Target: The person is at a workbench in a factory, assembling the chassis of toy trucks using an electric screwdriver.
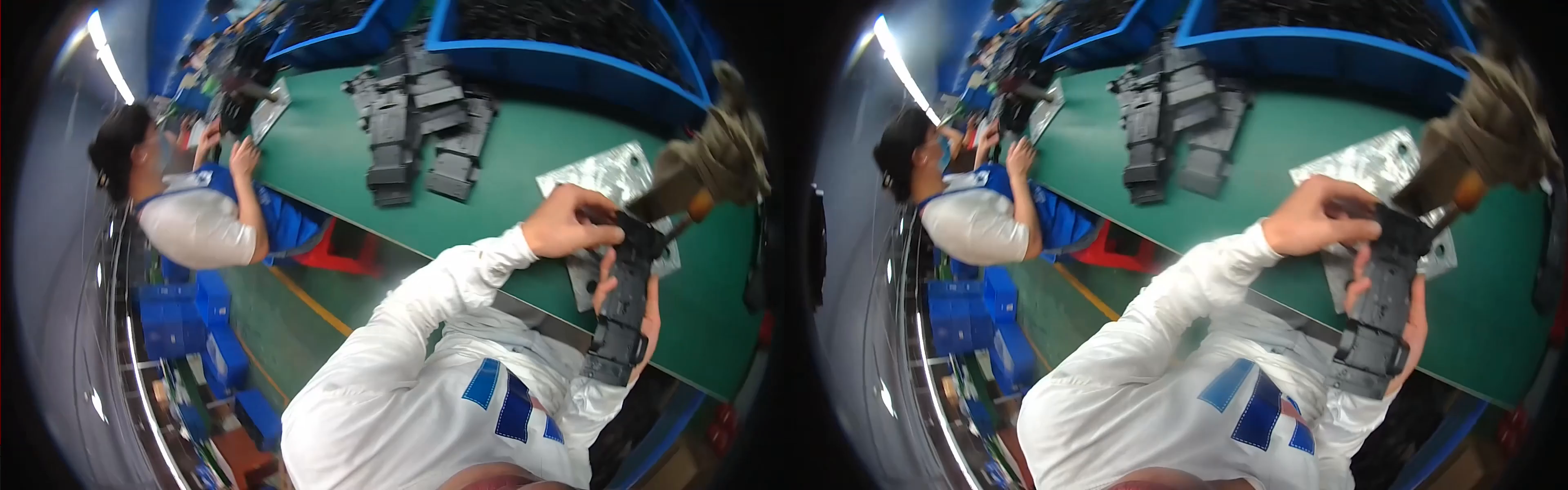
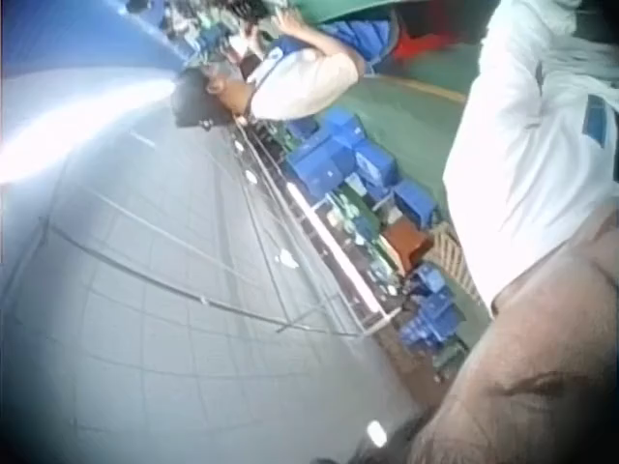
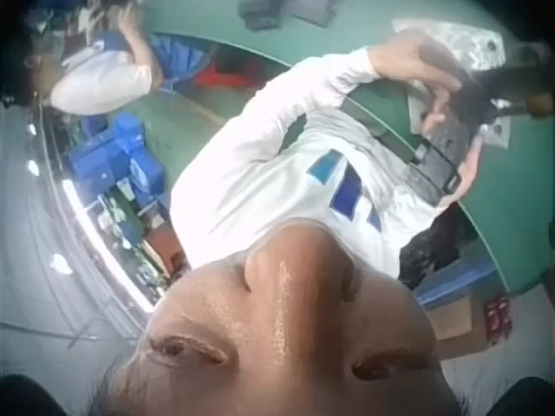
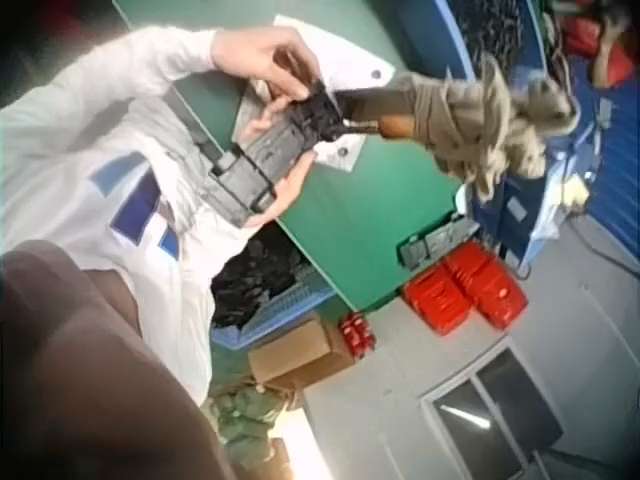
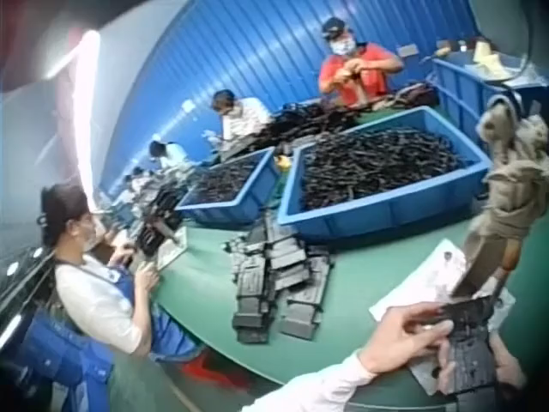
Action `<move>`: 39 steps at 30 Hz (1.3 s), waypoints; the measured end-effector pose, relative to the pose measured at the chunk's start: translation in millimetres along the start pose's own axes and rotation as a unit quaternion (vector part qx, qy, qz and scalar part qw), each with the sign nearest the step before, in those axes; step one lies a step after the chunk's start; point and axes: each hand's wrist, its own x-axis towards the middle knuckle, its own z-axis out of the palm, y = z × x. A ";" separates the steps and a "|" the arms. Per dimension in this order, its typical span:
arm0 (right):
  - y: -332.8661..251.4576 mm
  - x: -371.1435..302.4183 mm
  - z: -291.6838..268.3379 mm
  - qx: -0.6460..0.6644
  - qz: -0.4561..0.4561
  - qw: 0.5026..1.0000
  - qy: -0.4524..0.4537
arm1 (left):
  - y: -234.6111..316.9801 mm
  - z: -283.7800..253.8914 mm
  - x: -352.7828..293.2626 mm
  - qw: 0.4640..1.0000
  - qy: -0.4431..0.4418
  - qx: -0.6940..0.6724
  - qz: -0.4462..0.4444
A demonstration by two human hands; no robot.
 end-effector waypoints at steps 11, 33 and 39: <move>7.9 8.9 -3.3 -0.014 0.008 1.000 -0.001 | -1.8 -17.2 -3.3 0.999 -0.019 0.024 0.040; 18.1 6.3 4.1 0.040 0.034 0.998 0.032 | 6.7 -14.3 -5.5 0.997 -0.014 -0.007 -0.080; 31.3 4.2 18.5 -0.027 -0.039 0.999 0.016 | 24.5 -10.1 -6.2 0.996 -0.030 0.004 -0.078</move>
